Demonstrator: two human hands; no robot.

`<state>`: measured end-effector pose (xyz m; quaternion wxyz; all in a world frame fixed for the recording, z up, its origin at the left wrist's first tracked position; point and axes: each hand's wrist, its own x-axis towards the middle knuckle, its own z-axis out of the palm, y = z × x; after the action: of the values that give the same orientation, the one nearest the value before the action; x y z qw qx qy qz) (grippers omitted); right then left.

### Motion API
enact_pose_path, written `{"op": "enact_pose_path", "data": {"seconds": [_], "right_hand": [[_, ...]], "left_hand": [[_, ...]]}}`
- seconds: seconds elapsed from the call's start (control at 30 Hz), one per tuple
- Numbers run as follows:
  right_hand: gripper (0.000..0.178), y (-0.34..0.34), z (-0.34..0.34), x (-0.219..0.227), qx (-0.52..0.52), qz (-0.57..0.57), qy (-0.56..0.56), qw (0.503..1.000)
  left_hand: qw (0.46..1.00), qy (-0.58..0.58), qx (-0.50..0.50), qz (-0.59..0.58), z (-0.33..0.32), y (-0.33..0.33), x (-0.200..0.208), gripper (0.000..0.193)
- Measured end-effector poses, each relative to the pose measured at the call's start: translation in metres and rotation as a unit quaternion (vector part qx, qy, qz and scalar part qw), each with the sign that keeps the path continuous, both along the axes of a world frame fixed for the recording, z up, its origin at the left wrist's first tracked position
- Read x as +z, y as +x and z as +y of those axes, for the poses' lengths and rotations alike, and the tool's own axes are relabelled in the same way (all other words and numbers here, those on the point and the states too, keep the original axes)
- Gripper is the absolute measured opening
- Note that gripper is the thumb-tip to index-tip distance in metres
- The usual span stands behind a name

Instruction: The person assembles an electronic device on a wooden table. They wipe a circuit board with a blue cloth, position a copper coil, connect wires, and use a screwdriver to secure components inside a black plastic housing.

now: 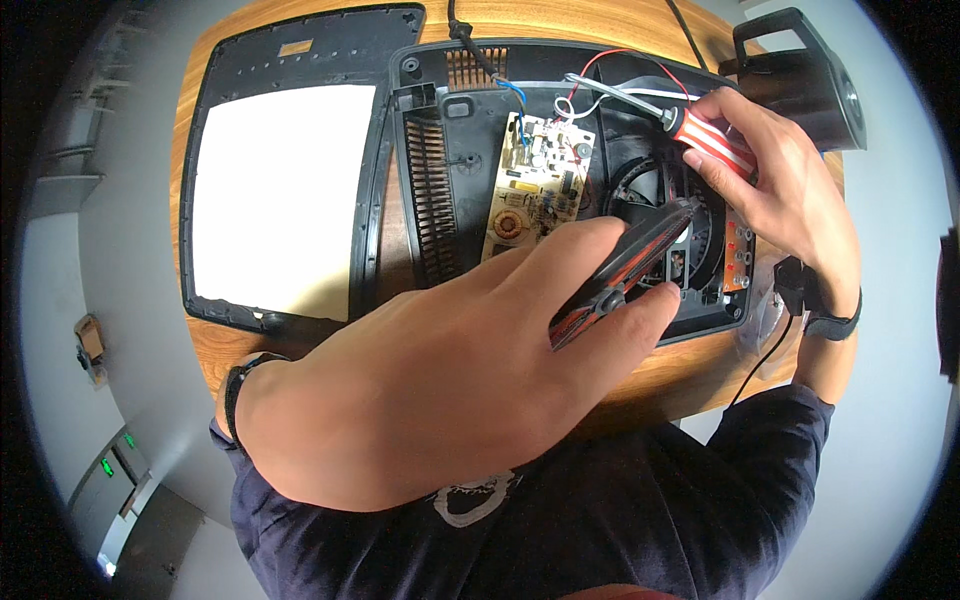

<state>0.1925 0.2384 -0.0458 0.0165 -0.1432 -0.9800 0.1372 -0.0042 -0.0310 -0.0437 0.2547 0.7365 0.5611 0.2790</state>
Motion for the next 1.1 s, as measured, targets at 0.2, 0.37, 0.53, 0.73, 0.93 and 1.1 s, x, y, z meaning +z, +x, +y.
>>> {"op": "enact_pose_path", "data": {"seconds": [0.2, 0.37, 0.53, 0.73, 0.93, 1.1], "right_hand": [[0.034, -0.004, -0.002, 0.002, -0.002, -0.010, -0.010, 1.000], [0.035, -0.008, -0.002, 0.003, 0.010, -0.005, -0.005, 1.000], [0.036, -0.003, -0.002, 0.003, -0.007, -0.002, 0.013, 1.000], [0.036, -0.003, -0.016, 0.019, -0.027, 0.023, -0.020, 0.999], [0.034, 0.003, -0.040, 0.033, -0.040, 0.006, -0.086, 0.995], [0.036, 0.005, -0.046, 0.034, -0.008, 0.016, -0.089, 0.996]], "left_hand": [[0.998, -0.001, -0.024, 0.062, -0.002, -0.001, 0.005, 0.044], [0.999, -0.007, -0.021, 0.042, -0.004, -0.002, 0.002, 0.051], [0.996, -0.076, 0.031, 0.021, 0.006, -0.009, -0.003, 0.055], [0.980, -0.138, 0.139, -0.026, 0.026, -0.042, -0.018, 0.037], [0.980, -0.020, 0.178, -0.085, 0.038, -0.053, -0.042, 0.038], [0.970, -0.052, 0.181, -0.157, 0.039, -0.050, -0.026, 0.020]]}}
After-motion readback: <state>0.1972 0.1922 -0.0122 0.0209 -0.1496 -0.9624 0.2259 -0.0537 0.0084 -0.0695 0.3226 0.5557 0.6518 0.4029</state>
